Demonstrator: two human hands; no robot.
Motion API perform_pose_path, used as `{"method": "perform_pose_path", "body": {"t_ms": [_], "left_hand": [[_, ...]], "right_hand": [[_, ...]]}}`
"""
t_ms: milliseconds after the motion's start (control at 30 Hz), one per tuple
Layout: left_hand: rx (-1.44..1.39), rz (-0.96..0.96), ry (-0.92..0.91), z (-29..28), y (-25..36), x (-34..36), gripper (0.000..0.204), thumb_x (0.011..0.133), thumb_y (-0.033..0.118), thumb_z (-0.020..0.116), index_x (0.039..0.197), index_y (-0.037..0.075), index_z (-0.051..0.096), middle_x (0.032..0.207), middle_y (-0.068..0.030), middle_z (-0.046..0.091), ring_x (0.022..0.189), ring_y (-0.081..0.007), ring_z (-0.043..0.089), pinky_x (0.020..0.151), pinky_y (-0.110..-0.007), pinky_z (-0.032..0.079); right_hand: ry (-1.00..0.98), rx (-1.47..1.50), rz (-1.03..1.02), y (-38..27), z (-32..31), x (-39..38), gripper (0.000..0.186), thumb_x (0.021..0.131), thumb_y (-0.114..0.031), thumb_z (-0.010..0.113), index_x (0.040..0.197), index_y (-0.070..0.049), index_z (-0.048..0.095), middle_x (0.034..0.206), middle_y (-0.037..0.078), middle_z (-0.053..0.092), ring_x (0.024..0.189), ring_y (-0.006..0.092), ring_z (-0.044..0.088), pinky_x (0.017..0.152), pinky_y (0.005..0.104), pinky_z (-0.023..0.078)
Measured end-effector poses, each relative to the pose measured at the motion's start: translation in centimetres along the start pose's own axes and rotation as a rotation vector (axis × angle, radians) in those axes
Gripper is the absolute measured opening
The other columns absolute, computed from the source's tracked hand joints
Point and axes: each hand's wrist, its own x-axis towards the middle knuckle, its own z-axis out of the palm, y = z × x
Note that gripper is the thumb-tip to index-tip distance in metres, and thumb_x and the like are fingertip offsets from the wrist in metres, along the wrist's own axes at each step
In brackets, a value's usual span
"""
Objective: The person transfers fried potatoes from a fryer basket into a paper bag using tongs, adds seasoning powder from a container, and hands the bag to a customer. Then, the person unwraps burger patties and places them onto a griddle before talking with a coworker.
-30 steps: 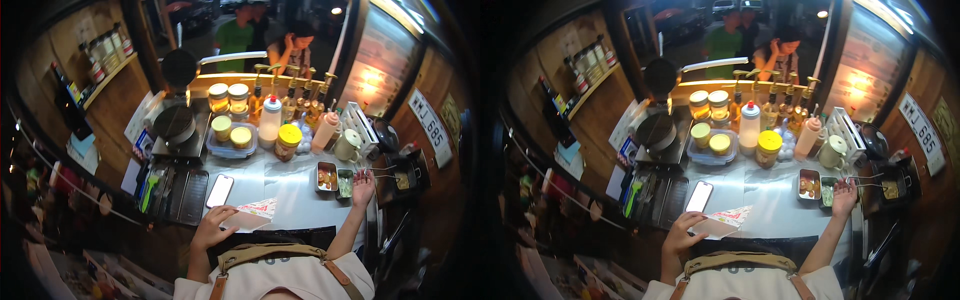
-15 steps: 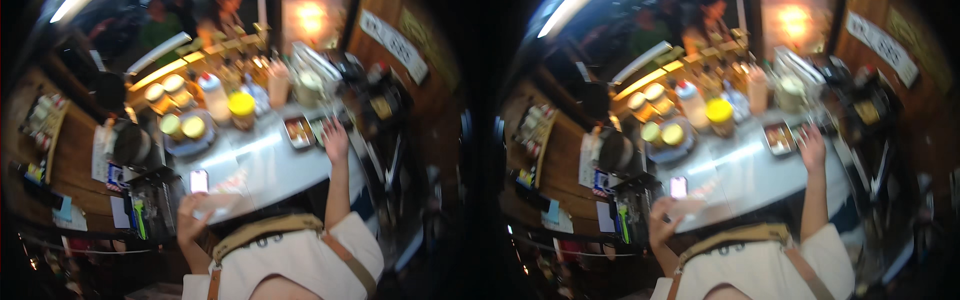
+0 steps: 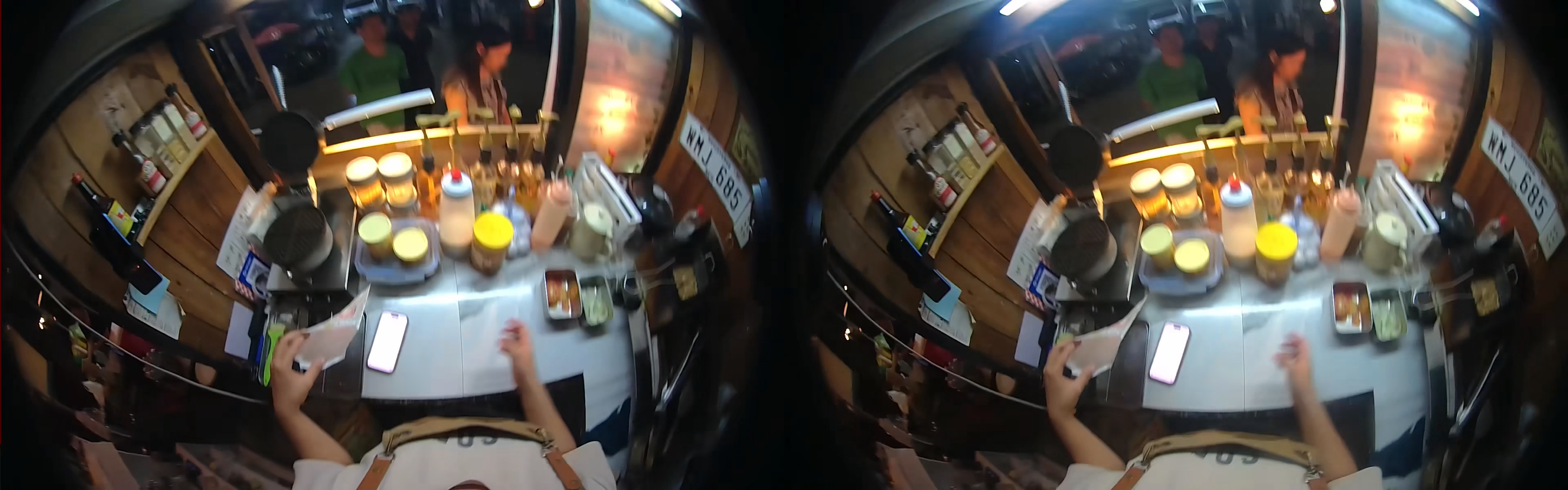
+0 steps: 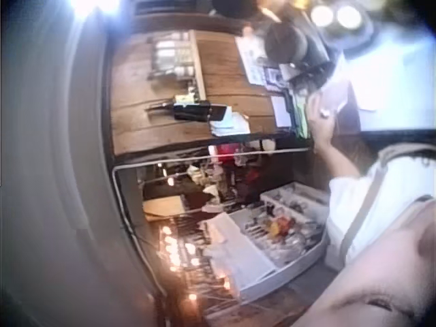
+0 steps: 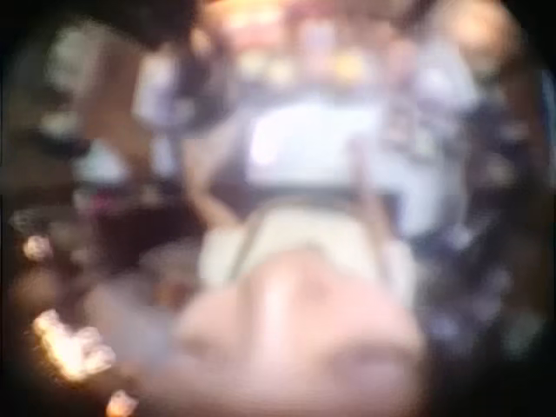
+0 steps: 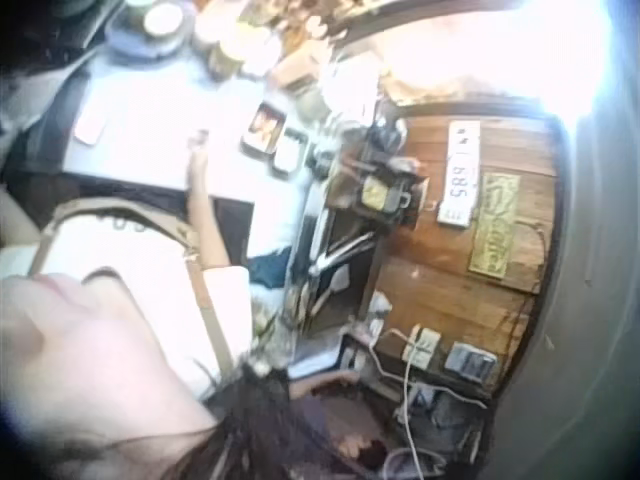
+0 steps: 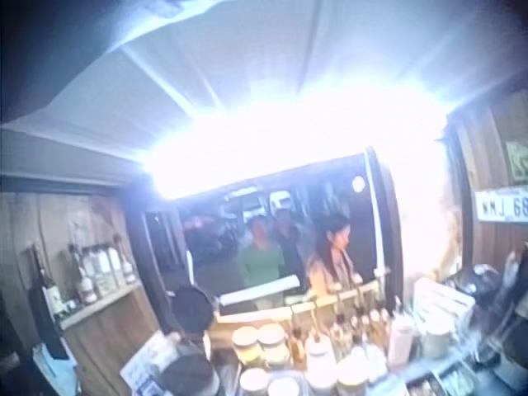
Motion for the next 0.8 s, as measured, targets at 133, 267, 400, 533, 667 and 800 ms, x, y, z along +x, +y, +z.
{"method": "perform_pose_path", "body": {"t_ms": [133,267,400,533,667,800], "left_hand": [[0.017,-0.078,0.040,-3.2,-0.8,-3.0,0.045,0.055,0.006,0.072,0.097,0.000,0.057,0.102,-0.0135,0.055,0.097,-0.0299,0.053,0.085,-0.036,0.041],[0.045,-0.166,0.052,-4.0,-3.3,-4.6,0.049,0.053,0.006,0.071,0.098,-0.001,0.056,0.100,-0.0149,0.055,0.096,-0.0303,0.053,0.084,-0.036,0.041],[0.029,-0.257,0.061,-4.4,-4.9,-5.1,0.048,0.052,0.004,0.070,0.098,-0.002,0.055,0.100,-0.0145,0.055,0.095,-0.0301,0.053,0.084,-0.036,0.041],[-0.023,-0.331,0.079,-5.0,-6.4,-5.7,0.048,0.053,0.004,0.070,0.098,-0.002,0.056,0.100,-0.0146,0.055,0.095,-0.0302,0.053,0.084,-0.036,0.041],[-0.066,-0.352,0.077,-5.3,-7.6,-5.9,0.047,0.053,0.005,0.070,0.097,-0.002,0.056,0.101,-0.0147,0.055,0.095,-0.0303,0.053,0.083,-0.036,0.041],[-0.093,-0.348,0.071,-5.2,-8.2,-5.8,0.047,0.053,0.005,0.071,0.097,-0.002,0.056,0.101,-0.0148,0.055,0.095,-0.0304,0.053,0.083,-0.036,0.041]], "right_hand": [[-0.595,-0.901,-0.445,1.1,10.6,-0.2,0.067,0.065,-0.023,0.070,0.124,-0.018,0.039,0.117,0.010,0.041,0.105,0.0247,0.042,0.081,0.0412,0.040],[-1.063,-1.588,-0.646,3.0,18.0,2.4,0.093,0.059,-0.029,0.073,0.135,-0.021,0.021,0.140,0.010,0.019,0.128,0.0334,0.019,0.092,0.0602,0.025],[-1.114,-1.744,-0.824,5.1,20.3,5.3,0.098,0.054,-0.025,0.074,0.136,-0.012,0.022,0.142,0.006,0.018,0.132,0.0299,0.014,0.093,0.0637,0.023],[-1.237,-1.797,-0.924,5.4,22.0,7.0,0.104,0.048,-0.028,0.076,0.135,-0.015,0.023,0.140,0.004,0.022,0.132,0.0311,0.013,0.095,0.0661,0.018],[-1.418,-1.687,-0.948,5.6,23.1,7.8,0.099,0.047,-0.029,0.076,0.132,-0.017,0.027,0.134,0.003,0.030,0.131,0.0327,0.015,0.094,0.0673,0.018],[-1.526,-1.596,-1.069,7.1,24.3,8.4,0.078,0.060,-0.027,0.071,0.128,-0.021,0.034,0.128,0.004,0.037,0.130,0.0323,0.017,0.093,0.0672,0.019]]}}
